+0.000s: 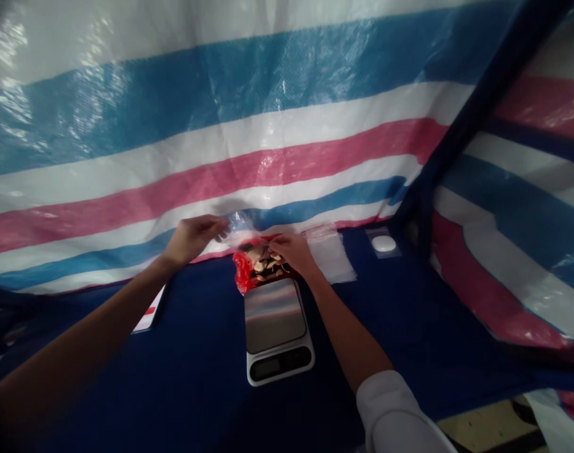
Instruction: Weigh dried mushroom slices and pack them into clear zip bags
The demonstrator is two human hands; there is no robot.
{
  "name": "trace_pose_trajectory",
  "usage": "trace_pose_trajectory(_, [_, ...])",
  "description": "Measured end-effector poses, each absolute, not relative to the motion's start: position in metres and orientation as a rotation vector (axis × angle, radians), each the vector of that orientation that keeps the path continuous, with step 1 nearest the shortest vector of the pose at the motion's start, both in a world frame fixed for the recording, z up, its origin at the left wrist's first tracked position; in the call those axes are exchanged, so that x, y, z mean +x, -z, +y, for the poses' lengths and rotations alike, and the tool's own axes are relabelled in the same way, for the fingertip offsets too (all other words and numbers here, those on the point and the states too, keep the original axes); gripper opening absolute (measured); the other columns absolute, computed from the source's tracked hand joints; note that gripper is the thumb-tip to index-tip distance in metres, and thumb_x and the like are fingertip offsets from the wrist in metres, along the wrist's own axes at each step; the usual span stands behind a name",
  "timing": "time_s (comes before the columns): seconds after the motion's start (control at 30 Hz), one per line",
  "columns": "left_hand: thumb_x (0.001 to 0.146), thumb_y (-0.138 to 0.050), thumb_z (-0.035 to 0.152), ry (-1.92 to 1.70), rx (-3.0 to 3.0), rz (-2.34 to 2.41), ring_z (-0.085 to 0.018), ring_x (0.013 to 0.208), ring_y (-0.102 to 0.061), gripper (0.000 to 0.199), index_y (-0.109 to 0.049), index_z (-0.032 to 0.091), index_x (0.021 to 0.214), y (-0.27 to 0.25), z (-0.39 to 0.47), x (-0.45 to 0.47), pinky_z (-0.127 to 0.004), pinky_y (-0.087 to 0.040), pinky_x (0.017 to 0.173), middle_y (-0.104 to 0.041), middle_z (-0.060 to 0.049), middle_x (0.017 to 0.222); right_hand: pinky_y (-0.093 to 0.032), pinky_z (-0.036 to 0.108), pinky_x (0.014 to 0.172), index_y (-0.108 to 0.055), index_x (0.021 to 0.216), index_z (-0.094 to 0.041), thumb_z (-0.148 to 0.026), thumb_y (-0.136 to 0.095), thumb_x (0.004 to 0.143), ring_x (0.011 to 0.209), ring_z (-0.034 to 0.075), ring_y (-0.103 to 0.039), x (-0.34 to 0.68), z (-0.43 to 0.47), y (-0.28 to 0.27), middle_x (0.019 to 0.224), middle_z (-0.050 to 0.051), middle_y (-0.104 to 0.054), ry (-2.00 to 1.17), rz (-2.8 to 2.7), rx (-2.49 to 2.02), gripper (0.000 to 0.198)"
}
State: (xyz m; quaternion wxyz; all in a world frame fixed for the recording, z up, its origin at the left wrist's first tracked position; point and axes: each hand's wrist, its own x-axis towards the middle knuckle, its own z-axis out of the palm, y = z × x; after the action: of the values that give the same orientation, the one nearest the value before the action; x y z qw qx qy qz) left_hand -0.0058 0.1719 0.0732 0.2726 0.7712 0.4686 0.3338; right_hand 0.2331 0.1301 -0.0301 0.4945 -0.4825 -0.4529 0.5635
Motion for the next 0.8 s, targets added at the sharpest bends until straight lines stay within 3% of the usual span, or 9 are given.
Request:
trace_pose_trajectory(0.17, [0.087,-0.069,0.048,-0.943,2.062,1.236,-0.016,0.062,-0.069,0.033,-0.076,0.015,0.086,-0.077,0.175,-0.01,-0.027,-0.058,0.059,-0.077,-0.008,0.075,-0.06,0.024,0.055,-0.078,0.081,-0.02,-0.036,-0.079,0.079,0.077,0.02,-0.076,0.231,0.135,0.032,0.078,0.006,-0.077,-1.365,-1.016,-1.165,0.016])
trace_pose_trajectory(0.4, [0.088,-0.069,0.043,-0.977,2.058,1.244,-0.017,0.064,-0.07,0.027,-0.077,0.017,0.086,-0.078,0.18,-0.008,-0.027,-0.059,0.059,-0.077,-0.007,0.075,-0.06,0.023,0.055,-0.078,0.084,-0.021,-0.035,-0.076,0.079,0.085,0.022,-0.078,0.219,0.141,0.032,0.081,0.003,-0.078,-1.317,-0.938,-1.19,0.015])
trace_pose_trajectory(0.8, [0.086,-0.069,0.042,-0.935,2.068,1.247,-0.015,0.06,-0.068,0.027,-0.076,0.016,0.086,-0.073,0.179,-0.015,-0.026,-0.057,0.058,-0.078,-0.008,0.077,-0.061,0.025,0.057,-0.08,0.086,-0.02,-0.03,-0.078,0.078,0.081,0.021,-0.077,0.228,0.134,0.023,0.08,0.007,-0.078,-1.402,-0.865,-1.191,0.013])
